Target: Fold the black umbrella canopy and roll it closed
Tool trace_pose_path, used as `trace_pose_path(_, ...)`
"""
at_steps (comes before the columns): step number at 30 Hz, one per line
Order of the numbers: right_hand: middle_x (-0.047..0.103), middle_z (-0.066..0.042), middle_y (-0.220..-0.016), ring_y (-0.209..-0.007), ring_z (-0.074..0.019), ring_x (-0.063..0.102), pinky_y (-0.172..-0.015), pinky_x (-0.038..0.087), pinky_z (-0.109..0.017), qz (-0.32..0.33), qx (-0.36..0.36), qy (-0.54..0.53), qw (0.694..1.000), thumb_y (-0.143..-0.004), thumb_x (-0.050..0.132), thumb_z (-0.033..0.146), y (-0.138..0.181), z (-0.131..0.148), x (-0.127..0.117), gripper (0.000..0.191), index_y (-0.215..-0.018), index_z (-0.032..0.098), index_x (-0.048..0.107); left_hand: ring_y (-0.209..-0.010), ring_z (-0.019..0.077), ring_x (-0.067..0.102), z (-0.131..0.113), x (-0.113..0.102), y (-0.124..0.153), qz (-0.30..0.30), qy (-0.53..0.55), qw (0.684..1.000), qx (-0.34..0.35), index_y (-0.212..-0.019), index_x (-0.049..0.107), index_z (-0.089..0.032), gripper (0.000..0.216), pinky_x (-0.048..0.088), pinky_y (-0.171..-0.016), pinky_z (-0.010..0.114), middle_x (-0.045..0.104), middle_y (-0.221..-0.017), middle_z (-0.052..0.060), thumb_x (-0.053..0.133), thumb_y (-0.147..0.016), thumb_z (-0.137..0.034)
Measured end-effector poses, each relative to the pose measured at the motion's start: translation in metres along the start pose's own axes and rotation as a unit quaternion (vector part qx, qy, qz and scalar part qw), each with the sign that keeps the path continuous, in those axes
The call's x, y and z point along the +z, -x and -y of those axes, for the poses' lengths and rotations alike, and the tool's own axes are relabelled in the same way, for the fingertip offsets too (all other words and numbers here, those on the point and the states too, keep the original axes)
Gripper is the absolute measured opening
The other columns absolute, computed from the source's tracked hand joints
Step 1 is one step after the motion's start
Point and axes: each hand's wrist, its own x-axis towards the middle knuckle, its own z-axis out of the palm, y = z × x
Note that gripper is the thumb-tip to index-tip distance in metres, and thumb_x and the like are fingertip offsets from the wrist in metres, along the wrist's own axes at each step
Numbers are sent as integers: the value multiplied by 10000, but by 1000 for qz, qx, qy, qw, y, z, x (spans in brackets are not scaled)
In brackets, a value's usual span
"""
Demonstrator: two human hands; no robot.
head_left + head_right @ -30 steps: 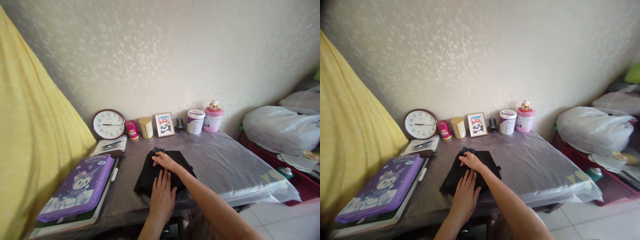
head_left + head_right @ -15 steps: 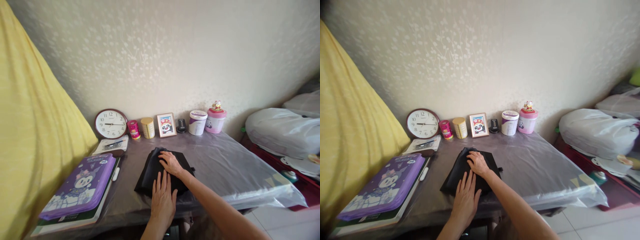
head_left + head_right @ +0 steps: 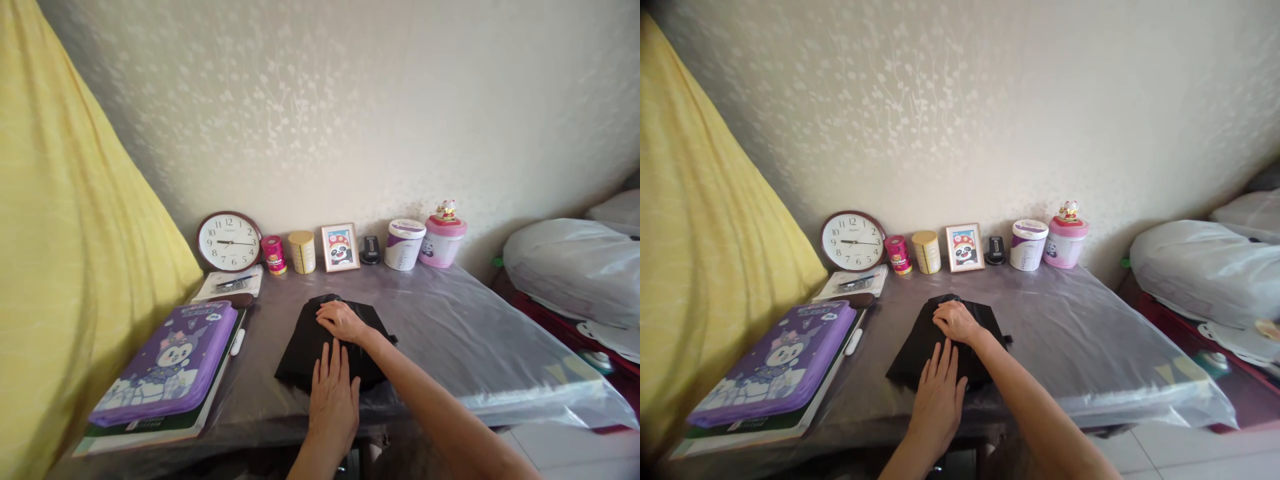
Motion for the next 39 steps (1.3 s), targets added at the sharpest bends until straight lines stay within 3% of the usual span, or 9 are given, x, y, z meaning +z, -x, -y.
trace_pose_path(4,577,-74,-1235,-1207,-221,453,-1021,303,-418,-26,47,22,998,-878,466,210,-3,1,3,251,-1058,221,641,-1345,221,273,-1,2,-1,-1,5,1000,-27,-1370,354,-157,471,337,-1046,380,307,-1467,69,305,-911,-246)
trace_pose_path(8,494,-124,-1308,-1182,-247,456,-994,338,-410,-50,106,33,993,-871,449,184,1,-2,-6,294,-1122,177,601,-1335,238,293,1,-7,3,18,2,999,-43,-1368,345,-84,502,342,-1034,373,304,-1460,129,323,-882,-204)
trace_pose_path(13,586,-107,-1192,-1128,-232,507,-986,359,-373,-13,103,19,994,-828,487,151,21,0,-16,291,-1085,180,620,-1332,286,286,3,-25,10,93,-13,995,-35,-1402,261,-73,715,336,-1022,405,249,-1477,159,475,-724,-154)
trace_pose_path(18,606,-106,-1153,-1089,-229,543,-951,389,-340,0,118,1,993,-800,498,127,33,4,-24,309,-1077,176,628,-1214,297,442,-4,-41,8,138,-64,986,-75,-1414,239,-118,763,355,-979,429,396,-1393,200,535,-714,-175)
trace_pose_path(22,634,-98,-1069,-996,-206,593,-901,417,-290,0,126,-17,992,-789,496,114,38,3,-38,263,-982,166,668,-1177,317,470,-11,-52,4,150,-93,981,-84,-1417,241,-160,763,370,-949,453,474,-1333,190,558,-723,-188)
trace_pose_path(25,649,-81,-1018,-959,-193,605,-874,426,-271,-9,130,-32,991,-796,483,115,43,1,-50,252,-939,181,680,-1141,319,513,-16,-54,3,171,-93,976,-99,-1423,216,-156,761,411,-906,445,441,-1356,209,552,-741,-178)
trace_pose_path(28,656,-67,-1013,-960,-189,604,-873,423,-268,-24,137,-54,989,-798,475,117,47,-1,-60,259,-925,202,685,-931,273,647,-20,-48,3,211,-58,966,-136,-1439,129,-155,781,497,-733,363,324,-1416,255,503,-754,-122)
trace_pose_path(33,670,-71,-1006,-974,-203,602,-890,415,-285,-54,149,-107,982,-791,476,118,49,0,-74,260,-906,197,695,-855,223,678,-19,-38,4,175,-7,970,-170,-1443,94,-157,784,490,-679,284,294,-1420,276,439,-748,-50)
trace_pose_path(39,694,-22,-849,-895,-184,628,-864,443,-296,-92,211,-221,948,-784,515,113,50,-16,-86,212,-844,213,692,-988,162,623,0,-65,6,122,60,979,-151,-1433,170,-176,764,448,-781,204,544,-1253,123,459,-734,-69)
